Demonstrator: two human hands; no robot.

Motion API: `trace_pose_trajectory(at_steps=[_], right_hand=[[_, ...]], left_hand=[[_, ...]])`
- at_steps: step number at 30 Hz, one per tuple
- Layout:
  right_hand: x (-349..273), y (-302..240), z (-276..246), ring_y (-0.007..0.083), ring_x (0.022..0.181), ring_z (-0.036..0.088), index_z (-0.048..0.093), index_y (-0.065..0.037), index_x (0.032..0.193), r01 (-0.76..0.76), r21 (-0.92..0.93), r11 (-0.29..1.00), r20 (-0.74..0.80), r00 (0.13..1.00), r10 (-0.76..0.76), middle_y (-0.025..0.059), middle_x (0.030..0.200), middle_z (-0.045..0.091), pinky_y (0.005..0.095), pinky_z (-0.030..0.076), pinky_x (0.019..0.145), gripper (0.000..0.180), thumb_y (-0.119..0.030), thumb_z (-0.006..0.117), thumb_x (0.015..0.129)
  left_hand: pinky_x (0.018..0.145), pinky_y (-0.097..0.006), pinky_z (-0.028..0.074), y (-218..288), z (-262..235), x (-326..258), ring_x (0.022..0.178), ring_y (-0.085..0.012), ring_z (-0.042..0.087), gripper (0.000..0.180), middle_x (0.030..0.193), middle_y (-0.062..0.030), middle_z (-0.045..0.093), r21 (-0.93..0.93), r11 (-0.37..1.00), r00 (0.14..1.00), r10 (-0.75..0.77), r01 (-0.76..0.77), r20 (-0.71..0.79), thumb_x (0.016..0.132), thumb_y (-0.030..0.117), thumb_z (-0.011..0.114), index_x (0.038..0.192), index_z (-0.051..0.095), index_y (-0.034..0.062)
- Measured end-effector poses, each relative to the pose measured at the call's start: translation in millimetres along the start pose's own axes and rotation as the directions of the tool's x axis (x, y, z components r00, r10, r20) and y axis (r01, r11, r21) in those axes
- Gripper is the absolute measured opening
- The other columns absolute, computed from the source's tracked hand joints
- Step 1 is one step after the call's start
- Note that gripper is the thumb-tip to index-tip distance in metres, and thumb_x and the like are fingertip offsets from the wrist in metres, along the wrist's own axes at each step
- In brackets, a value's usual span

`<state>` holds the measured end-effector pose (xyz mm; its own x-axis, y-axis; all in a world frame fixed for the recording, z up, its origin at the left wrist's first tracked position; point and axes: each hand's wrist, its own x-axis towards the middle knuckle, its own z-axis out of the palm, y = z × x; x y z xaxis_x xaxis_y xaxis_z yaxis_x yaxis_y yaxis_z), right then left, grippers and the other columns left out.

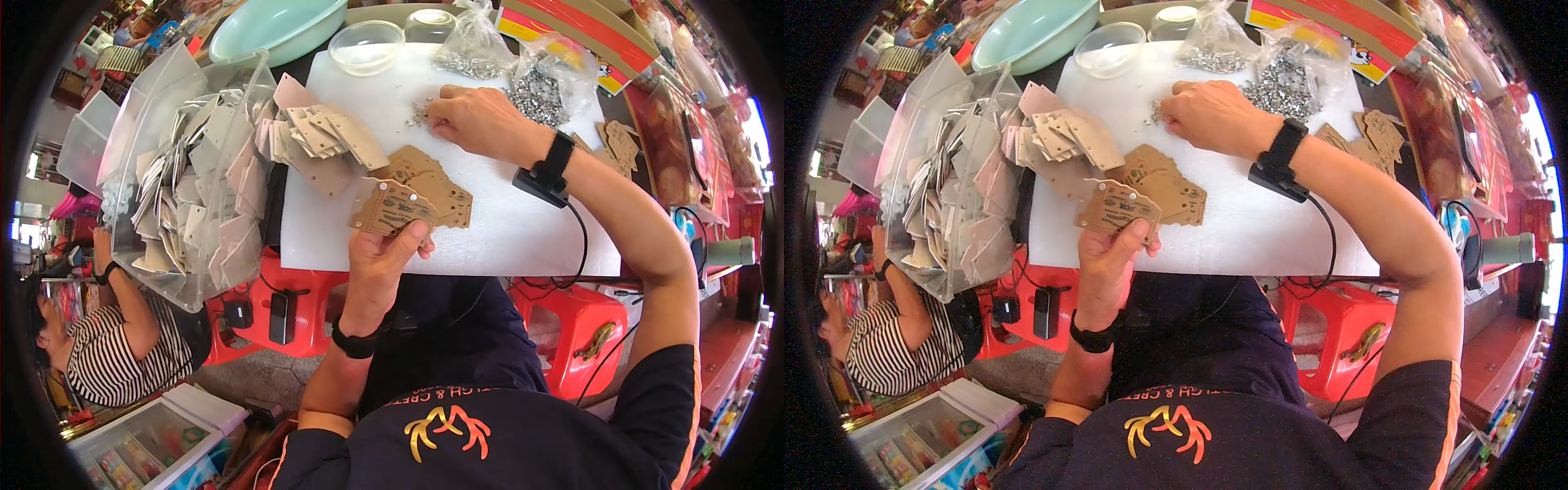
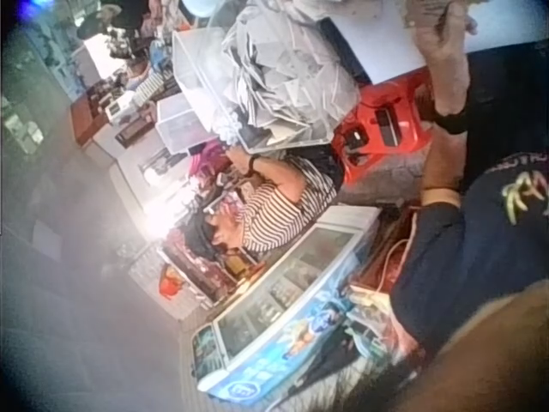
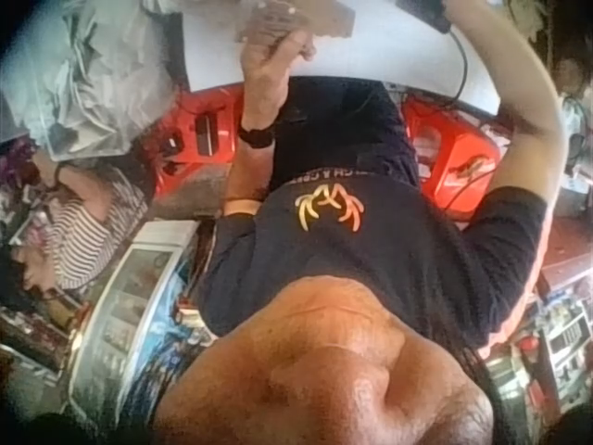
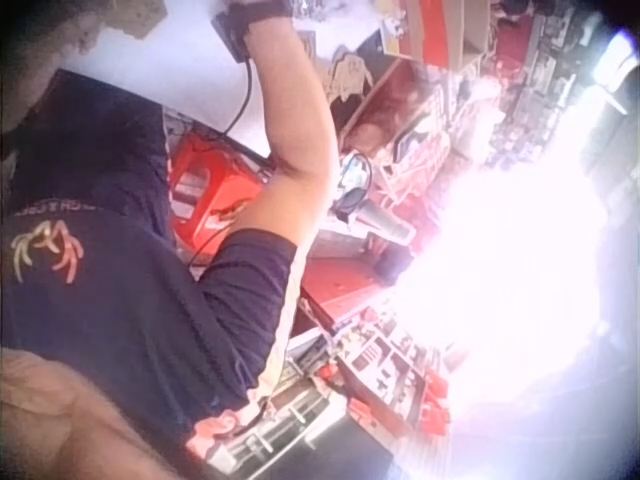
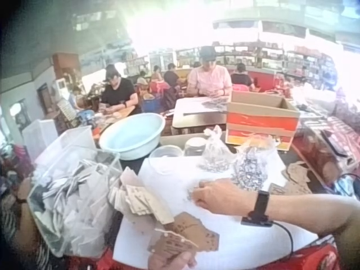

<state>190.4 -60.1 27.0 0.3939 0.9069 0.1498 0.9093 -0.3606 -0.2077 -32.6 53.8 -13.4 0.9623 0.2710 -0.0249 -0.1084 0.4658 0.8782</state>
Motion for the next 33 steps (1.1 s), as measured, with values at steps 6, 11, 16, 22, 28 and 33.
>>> trace_pose_trajectory(at_steps=[6, 11, 16, 22, 28, 33], right_hand=[[-14, 2, -8, 0.032, 0.078, 0.063, 0.062, -0.006, 0.089, -0.018, 0.019, 1.0, 0.013, 1.0, 0.017, 0.0107, 0.088, 0.062, 0.0415, 0.049, 0.069, 0.01, -0.016, 0.061, 0.088], [-29, 12, -14, 0.0321, 0.079, 0.062, 0.061, -0.005, 0.087, -0.042, 0.025, 0.999, 0.056, 0.998, 0.041, 0.0111, 0.088, 0.062, 0.0411, 0.049, 0.069, 0.009, -0.015, 0.061, 0.087], [-35, 24, -18, 0.0312, 0.078, 0.063, 0.062, -0.004, 0.088, -0.077, 0.062, 0.995, 0.017, 0.997, 0.076, 0.0117, 0.086, 0.064, 0.0393, 0.049, 0.069, 0.01, -0.013, 0.064, 0.085], [-27, 11, -8, 0.0301, 0.077, 0.065, 0.065, -0.005, 0.091, 0.066, 0.214, 0.975, -0.079, 0.996, -0.05, 0.0112, 0.088, 0.065, 0.0373, 0.051, 0.068, 0.011, -0.014, 0.065, 0.085], [-26, -4, 0, 0.0315, 0.075, 0.064, 0.063, -0.007, 0.081, 0.049, 0.024, 0.999, -0.101, 0.994, -0.046, 0.0098, 0.082, 0.062, 0.0434, 0.051, 0.066, 0.01, -0.016, 0.061, 0.086], [-26, -5, 2, 0.0334, 0.073, 0.063, 0.06, -0.004, 0.083, 0.05, -0.039, 0.998, -0.077, 0.996, -0.052, 0.0117, 0.082, 0.06, 0.0439, 0.051, 0.064, 0.013, -0.016, 0.059, 0.088]], left_hand=[[0.065, -0.03, 0.047, 0, -1, 0, 0.075, -0.0152, 0.058, 0.016, 0.091, -0.0079, 0.063, 0.02, 1.0, 1.0, 0.002, -0.002, 0.013, 0.093, 0.005, 0.059, 0.109, 0.059, 0.0008], [0.066, -0.027, 0.051, -5, -5, 1, 0.074, -0.0131, 0.061, 0.017, 0.091, -0.0064, 0.065, 0.003, 1.0, 1.0, 0.02, -0.02, 0.013, 0.093, 0.004, 0.062, 0.11, 0.061, 0.0007], [0.065, -0.027, 0.051, -5, -2, 1, 0.074, -0.0132, 0.062, 0.018, 0.091, -0.0066, 0.065, 0.009, 1.0, 1.0, 0.016, -0.017, 0.005, 0.093, 0.004, 0.062, 0.11, 0.061, 0.0004], [0.066, -0.027, 0.051, -3, -3, -1, 0.075, -0.0132, 0.062, 0.017, 0.091, -0.0065, 0.066, 0.007, 1.0, 1.0, 0.016, -0.016, -0.003, 0.093, 0.005, 0.063, 0.108, 0.062, 0.0002], [0.066, -0.027, 0.051, 4, 6, -3, 0.075, -0.0133, 0.062, 0.017, 0.092, -0.0072, 0.066, 0.015, 1.0, 1.0, 0.015, -0.015, -0.013, 0.093, 0.006, 0.062, 0.108, 0.061, -0.0005], [0.066, -0.027, 0.051, 14, 11, -4, 0.075, -0.0134, 0.062, 0.018, 0.093, -0.0083, 0.065, 0.034, 0.999, 1.0, 0.019, -0.019, -0.004, 0.092, 0.006, 0.063, 0.109, 0.06, -0.0007]])
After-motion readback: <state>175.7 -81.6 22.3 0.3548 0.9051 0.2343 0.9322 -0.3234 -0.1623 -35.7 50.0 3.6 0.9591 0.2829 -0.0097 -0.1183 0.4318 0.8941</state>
